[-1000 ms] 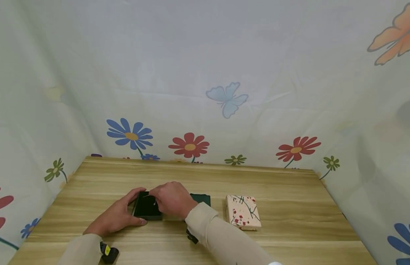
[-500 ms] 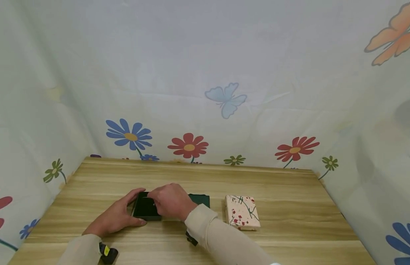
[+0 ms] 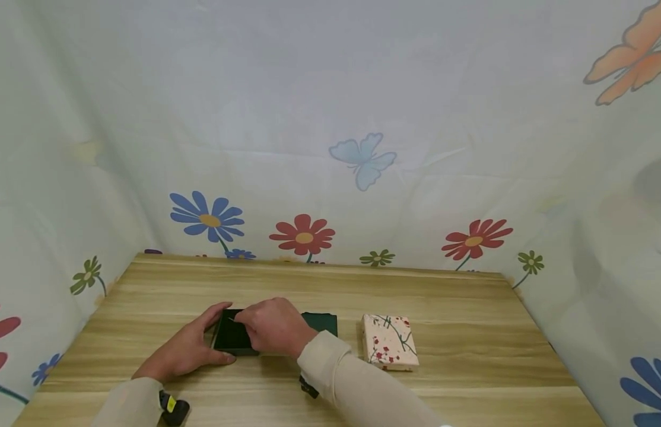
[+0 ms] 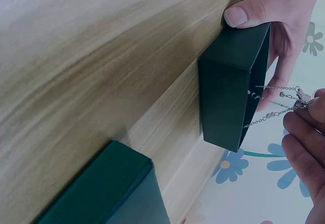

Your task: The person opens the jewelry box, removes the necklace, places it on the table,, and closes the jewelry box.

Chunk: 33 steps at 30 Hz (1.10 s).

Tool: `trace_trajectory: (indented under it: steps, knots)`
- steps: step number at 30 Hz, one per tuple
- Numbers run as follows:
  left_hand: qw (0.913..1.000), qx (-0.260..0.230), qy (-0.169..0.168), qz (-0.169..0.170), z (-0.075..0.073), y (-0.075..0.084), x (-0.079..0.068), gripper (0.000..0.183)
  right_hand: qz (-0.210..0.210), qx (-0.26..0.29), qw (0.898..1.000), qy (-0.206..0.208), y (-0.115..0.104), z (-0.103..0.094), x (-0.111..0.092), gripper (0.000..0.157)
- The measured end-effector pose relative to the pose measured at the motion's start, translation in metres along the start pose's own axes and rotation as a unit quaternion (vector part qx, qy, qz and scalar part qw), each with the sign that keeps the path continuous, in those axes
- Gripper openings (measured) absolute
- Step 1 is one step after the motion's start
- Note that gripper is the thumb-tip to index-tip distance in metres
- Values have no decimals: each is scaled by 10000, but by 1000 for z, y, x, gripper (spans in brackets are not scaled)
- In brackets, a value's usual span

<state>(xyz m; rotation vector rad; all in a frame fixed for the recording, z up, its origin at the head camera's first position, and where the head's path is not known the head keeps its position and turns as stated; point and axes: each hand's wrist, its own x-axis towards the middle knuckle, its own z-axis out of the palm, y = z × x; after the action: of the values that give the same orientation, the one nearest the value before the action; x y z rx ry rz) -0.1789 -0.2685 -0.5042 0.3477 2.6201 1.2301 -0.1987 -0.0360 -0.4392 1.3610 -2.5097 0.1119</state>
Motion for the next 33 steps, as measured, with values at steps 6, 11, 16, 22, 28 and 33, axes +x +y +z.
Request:
trace_trajectory:
  steps: [6,11,16,22,28,33]
  knots:
    - [10000,4,-34,-2,0,-1,-1,117,-76,-38,10000,-8,-3,-2,0,19]
    - [10000,15,-52,31,0,-2,-2,115,-114,68,9999,10,-4,-4,-1,20]
    - [10000,-17,-46,46,0,-2,0,116,-86,276,9995,161,-2,-10,-1,21]
    - [9999,2,-21,115,-1,-2,1,113,-27,493,9976,481,3,-17,-1,22]
    - [10000,-15,-38,54,0,-3,1,113,-8,526,9968,605,5,-23,-2,21]
    - [10000,15,-13,80,0,-2,1,109,-18,640,9961,616,4,-22,-3,21]
